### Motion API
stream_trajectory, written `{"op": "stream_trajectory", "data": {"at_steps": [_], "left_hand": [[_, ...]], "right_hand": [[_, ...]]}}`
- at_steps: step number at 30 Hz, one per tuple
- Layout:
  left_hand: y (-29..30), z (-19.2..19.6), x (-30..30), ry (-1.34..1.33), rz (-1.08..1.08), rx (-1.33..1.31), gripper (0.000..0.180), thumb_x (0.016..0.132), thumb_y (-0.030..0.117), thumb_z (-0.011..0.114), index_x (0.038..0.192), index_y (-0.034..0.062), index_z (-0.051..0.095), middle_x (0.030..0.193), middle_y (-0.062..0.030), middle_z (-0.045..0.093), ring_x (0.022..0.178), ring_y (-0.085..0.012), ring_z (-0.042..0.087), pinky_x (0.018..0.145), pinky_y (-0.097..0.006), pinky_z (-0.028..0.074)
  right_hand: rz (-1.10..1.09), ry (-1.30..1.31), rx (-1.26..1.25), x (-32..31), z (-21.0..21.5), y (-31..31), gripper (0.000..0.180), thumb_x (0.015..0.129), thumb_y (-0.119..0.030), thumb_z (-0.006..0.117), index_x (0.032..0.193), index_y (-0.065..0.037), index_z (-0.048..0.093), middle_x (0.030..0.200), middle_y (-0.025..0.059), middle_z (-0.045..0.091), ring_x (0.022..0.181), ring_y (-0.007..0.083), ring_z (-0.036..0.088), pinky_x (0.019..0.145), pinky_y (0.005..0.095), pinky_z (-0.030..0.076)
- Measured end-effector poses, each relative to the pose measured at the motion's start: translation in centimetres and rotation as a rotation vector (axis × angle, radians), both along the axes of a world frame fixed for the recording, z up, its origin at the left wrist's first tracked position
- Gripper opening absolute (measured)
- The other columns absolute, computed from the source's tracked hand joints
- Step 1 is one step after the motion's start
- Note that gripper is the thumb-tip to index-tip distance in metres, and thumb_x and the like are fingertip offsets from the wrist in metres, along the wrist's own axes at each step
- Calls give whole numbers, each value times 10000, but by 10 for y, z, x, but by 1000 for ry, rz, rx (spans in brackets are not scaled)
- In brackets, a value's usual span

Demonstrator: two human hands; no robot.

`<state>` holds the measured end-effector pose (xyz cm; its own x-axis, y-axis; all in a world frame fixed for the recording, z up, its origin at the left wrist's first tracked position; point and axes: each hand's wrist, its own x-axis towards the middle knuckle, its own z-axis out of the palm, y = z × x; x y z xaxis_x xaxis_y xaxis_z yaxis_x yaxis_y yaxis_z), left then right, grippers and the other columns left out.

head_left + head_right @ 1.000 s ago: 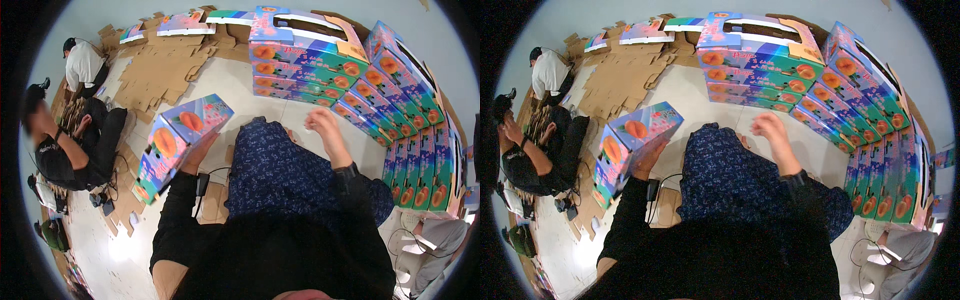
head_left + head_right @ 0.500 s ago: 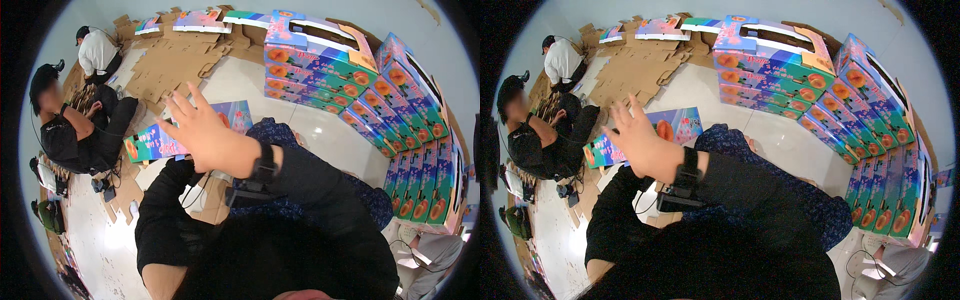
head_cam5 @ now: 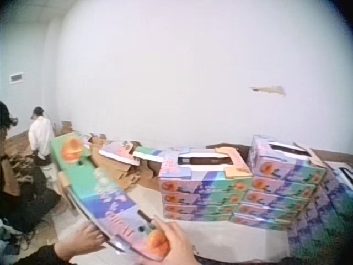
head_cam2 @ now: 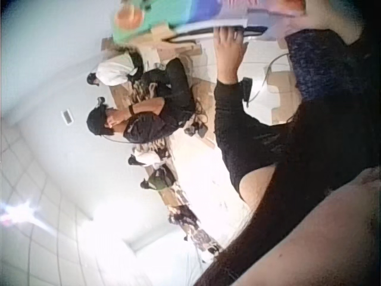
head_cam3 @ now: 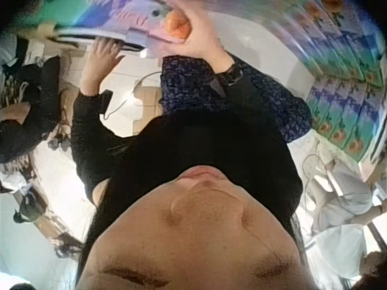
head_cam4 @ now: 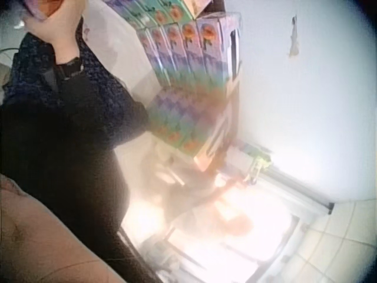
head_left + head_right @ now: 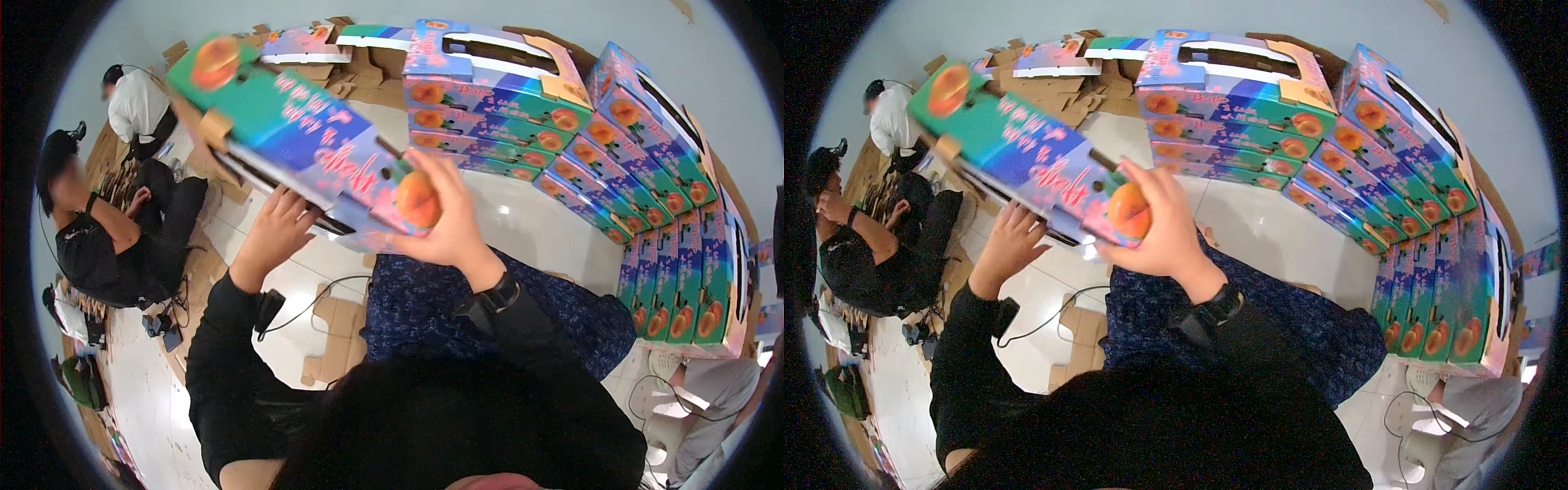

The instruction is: Fold and stack cardboard boxes used for packaging peaches.

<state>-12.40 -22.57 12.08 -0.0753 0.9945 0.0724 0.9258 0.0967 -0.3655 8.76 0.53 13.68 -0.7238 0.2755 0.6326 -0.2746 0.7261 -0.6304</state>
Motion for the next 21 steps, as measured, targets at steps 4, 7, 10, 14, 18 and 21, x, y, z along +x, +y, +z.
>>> {"op": "stream_trajectory", "data": {"at_steps": [4, 7, 10, 14, 18, 21], "left_hand": [[2, 12, 41, -40, 13, 305, 711, 715, 365, 759, 1337, 149, 491, 1439, -150, 386, 1348, -349, 337, 1098, -502, 244], [-8, -15, 33, 43, -15, 617, 724, 720, 351, 771, 1344, 135, 477, 1438, -162, 388, 1350, -352, 336, 1091, -506, 243], [-16, -20, 38, 99, 23, 748, 750, 764, 292, 739, 1399, 132, 373, 1431, -205, 368, 1330, -398, 342, 1080, -520, 241], [5, -27, 42, -53, 19, 901, 742, 800, 269, 682, 1419, 100, 310, 1437, -239, 331, 1336, -415, 304, 1075, -520, 226], [50, -45, 58, -536, 18, 972, 734, 852, 314, 606, 1445, 63, 253, 1472, -231, 285, 1362, -396, 262, 1072, -505, 234], [91, -44, 78, -971, -11, 991, 732, 911, 339, 518, 1480, 56, 156, 1499, -224, 236, 1362, -381, 278, 1073, -484, 260]], "right_hand": [[-6, 139, -250, 18, -12, 23, 922, 593, -218, 852, 1374, -10, 410, 1244, 134, 499, 1183, 255, 489, 1027, 369, 372], [1, 251, -413, 27, -14, 33, 894, 616, -162, 859, 1360, 16, 397, 1305, 153, 465, 1236, 258, 462, 1053, 384, 353], [41, 372, -718, 32, -11, 30, 928, 694, -104, 807, 1422, 42, 250, 1359, 167, 401, 1268, 251, 414, 1060, 383, 341], [-55, 567, -1075, 17, -1, 11, 909, 772, -88, 758, 1447, 28, 160, 1390, 177, 332, 1254, 229, 397, 1063, 378, 332], [-281, 656, -1228, -16, 0, -4, 867, 816, -151, 726, 1437, -1, 141, 1320, 128, 416, 1173, 194, 455, 1004, 350, 379], [-295, 486, -1259, -37, 1, -11, 967, 805, -224, 743, 1463, -28, 63, 1383, 153, 347, 1291, 230, 349, 1065, 372, 300]]}}
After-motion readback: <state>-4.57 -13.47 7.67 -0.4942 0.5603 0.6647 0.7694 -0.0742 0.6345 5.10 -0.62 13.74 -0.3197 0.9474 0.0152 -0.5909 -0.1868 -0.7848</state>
